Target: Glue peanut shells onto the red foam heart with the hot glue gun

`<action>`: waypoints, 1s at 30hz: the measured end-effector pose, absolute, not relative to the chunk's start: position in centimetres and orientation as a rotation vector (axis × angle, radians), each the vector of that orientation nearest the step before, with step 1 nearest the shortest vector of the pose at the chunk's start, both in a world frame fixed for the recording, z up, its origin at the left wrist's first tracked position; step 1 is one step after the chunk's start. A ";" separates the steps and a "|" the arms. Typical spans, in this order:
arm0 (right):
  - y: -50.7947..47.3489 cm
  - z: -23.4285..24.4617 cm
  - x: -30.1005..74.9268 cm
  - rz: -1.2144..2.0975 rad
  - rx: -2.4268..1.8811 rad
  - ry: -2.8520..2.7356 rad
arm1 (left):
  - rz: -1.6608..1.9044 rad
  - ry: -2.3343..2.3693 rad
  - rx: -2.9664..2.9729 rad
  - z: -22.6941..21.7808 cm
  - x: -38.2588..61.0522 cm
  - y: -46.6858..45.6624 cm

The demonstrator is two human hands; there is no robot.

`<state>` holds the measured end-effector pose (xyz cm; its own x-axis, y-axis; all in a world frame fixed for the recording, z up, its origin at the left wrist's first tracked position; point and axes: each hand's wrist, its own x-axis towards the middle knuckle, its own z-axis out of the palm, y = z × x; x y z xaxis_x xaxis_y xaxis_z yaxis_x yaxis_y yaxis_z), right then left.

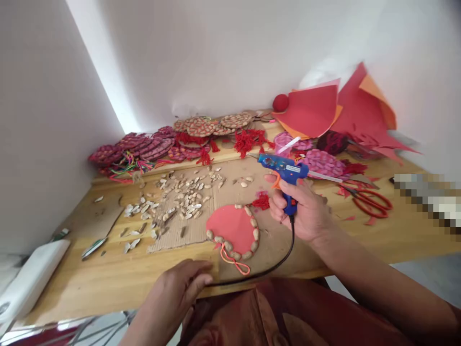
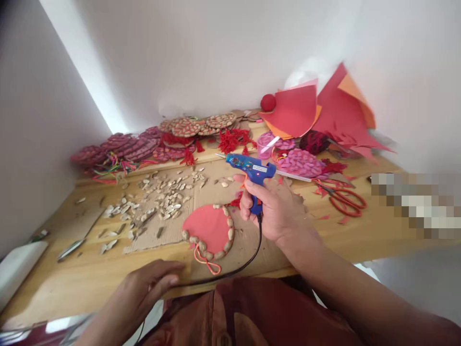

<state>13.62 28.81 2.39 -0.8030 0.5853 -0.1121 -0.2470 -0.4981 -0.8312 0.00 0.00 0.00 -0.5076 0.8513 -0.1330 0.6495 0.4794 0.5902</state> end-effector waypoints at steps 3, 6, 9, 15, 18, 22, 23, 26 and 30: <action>28.4 1.5 12.9 2.258 -0.574 -1.208 | 0.794 2.442 1.263 -1.4 0.4 1.1; 28.6 1.3 12.4 2.308 -0.563 -1.183 | 0.939 2.539 1.399 -2.4 0.7 2.7; 29.1 1.3 12.5 2.375 -0.522 -1.125 | 0.941 2.544 1.503 -2.9 1.1 4.3; 30.1 1.2 13.0 2.457 -0.464 -0.897 | 0.818 2.518 1.514 -2.7 1.6 6.3; 30.0 1.1 13.1 2.489 -0.455 -0.858 | 0.724 2.508 1.555 -2.4 1.1 6.2; 29.7 1.1 13.0 2.492 -0.503 -0.855 | 0.676 2.447 1.603 -2.3 0.2 5.7; 29.6 1.0 13.0 2.482 -0.521 -0.847 | 0.696 2.446 1.600 -2.4 0.1 5.7; 29.6 1.1 13.1 2.444 -0.552 -0.819 | 0.770 2.494 1.598 -2.7 0.2 6.0; 29.8 1.6 13.2 2.401 -0.528 -0.772 | 0.724 2.538 1.678 -2.9 0.6 7.0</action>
<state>13.22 29.76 1.57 -0.7675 0.6117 -0.1917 -0.3854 -0.6792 -0.6246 0.60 7.00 -2.90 -0.4239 0.8741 0.2372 0.8676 0.3167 0.3834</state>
